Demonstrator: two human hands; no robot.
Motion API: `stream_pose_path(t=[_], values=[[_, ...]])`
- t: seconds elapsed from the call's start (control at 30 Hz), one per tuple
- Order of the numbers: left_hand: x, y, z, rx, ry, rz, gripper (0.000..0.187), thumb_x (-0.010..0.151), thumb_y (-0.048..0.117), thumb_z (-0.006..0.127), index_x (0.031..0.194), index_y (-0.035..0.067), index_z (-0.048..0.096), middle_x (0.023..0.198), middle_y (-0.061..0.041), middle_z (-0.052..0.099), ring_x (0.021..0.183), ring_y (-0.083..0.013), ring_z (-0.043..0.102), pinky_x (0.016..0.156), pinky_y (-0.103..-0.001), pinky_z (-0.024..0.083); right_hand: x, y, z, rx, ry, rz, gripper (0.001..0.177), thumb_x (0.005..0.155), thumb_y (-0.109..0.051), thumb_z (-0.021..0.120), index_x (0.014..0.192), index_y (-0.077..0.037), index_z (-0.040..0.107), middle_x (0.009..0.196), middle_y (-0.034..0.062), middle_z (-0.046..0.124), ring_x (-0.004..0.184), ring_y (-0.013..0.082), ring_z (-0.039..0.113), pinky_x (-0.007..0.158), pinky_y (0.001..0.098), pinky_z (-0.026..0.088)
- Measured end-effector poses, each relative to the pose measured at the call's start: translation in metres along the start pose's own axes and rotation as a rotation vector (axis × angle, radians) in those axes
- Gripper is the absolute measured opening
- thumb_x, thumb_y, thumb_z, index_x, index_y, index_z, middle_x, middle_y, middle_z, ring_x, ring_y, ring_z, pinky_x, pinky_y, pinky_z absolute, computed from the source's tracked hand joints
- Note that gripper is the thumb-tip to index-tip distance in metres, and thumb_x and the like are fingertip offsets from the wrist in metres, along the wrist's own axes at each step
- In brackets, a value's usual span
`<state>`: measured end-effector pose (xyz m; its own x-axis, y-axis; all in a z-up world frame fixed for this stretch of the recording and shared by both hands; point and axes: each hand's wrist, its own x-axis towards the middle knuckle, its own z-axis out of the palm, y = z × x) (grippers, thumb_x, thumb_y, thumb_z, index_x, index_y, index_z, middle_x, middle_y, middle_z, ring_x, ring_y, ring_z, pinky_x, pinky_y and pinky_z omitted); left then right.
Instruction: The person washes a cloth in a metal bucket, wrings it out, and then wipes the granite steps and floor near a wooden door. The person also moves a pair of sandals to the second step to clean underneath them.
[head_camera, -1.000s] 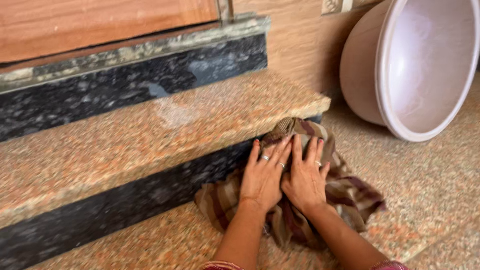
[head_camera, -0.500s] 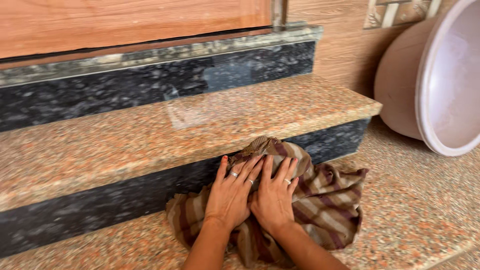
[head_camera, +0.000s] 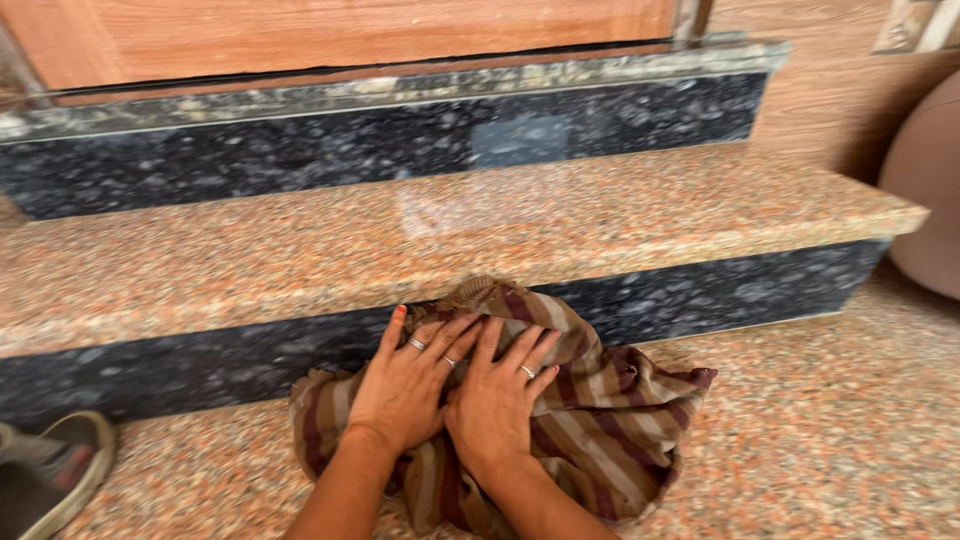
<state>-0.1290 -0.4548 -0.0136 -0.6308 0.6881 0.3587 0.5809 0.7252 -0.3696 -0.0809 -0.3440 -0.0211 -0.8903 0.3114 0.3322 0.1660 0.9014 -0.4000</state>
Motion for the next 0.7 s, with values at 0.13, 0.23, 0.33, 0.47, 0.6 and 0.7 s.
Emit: stream_pose_path(t=[0.13,0.23,0.33,0.47,0.6,0.7], values=[[-0.033,-0.034,-0.006,0.066,-0.097,-0.044,0.095,0.084,0.052,0.060,0.163,0.023,0.017,0.169,0.005,0.021,0.143,-0.0211,0.029,0.119,-0.062,0.004,-0.012,-0.046,0.010,0.029,-0.049,-0.019,0.106,0.076,-0.026,0.081,0.153,0.000,0.013,0.152,0.0464,0.007,0.144,0.0650,-0.007,0.111,0.0793,0.009],[-0.061,-0.064,-0.013,0.138,-0.190,-0.083,0.100,0.081,0.055,0.062,0.165,0.023,0.016,0.170,0.004,0.019,0.147,-0.0228,0.027,0.119,-0.063,0.005,-0.022,-0.084,0.026,0.075,-0.104,-0.057,0.115,0.074,-0.033,0.085,0.159,-0.004,0.013,0.158,0.0457,0.006,0.144,0.0654,-0.008,0.110,0.0808,0.007],[-0.092,-0.093,-0.014,0.202,-0.292,-0.155,0.099,0.083,0.055,0.061,0.164,0.022,0.015,0.170,0.001,0.018,0.148,-0.0240,0.025,0.119,-0.063,0.005,-0.032,-0.121,0.052,0.097,-0.128,-0.111,0.107,0.077,-0.035,0.081,0.155,-0.006,0.014,0.153,0.0438,0.008,0.144,0.0660,-0.006,0.110,0.0823,0.006],[-0.130,-0.116,-0.010,0.230,-0.325,-0.212,0.088,0.089,0.047,0.055,0.163,0.019,0.017,0.171,-0.005,0.015,0.153,-0.0281,0.022,0.118,-0.063,0.007,-0.049,-0.152,0.075,0.065,0.066,-0.252,0.090,0.085,-0.029,0.071,0.156,-0.008,0.019,0.152,0.0424,0.021,0.143,0.0671,0.005,0.103,0.0828,0.011],[-0.160,-0.111,-0.011,0.152,-0.319,-0.245,0.083,0.090,0.044,0.050,0.162,0.017,0.019,0.173,-0.010,0.011,0.151,-0.0293,0.018,0.117,-0.062,0.013,-0.067,-0.141,0.056,0.118,-0.197,-0.325,0.090,0.087,-0.033,0.066,0.160,-0.021,0.016,0.158,0.0317,0.022,0.148,0.0558,0.011,0.109,0.0748,0.014],[-0.164,-0.088,-0.021,0.024,-0.309,-0.322,0.088,0.089,0.044,0.051,0.165,0.019,0.014,0.173,-0.011,0.008,0.154,-0.0327,0.015,0.115,-0.061,0.017,-0.066,-0.102,0.029,0.158,-0.259,-0.459,0.086,0.088,-0.043,0.062,0.162,-0.031,0.020,0.159,0.0246,0.028,0.148,0.0454,0.022,0.113,0.0649,0.021]])
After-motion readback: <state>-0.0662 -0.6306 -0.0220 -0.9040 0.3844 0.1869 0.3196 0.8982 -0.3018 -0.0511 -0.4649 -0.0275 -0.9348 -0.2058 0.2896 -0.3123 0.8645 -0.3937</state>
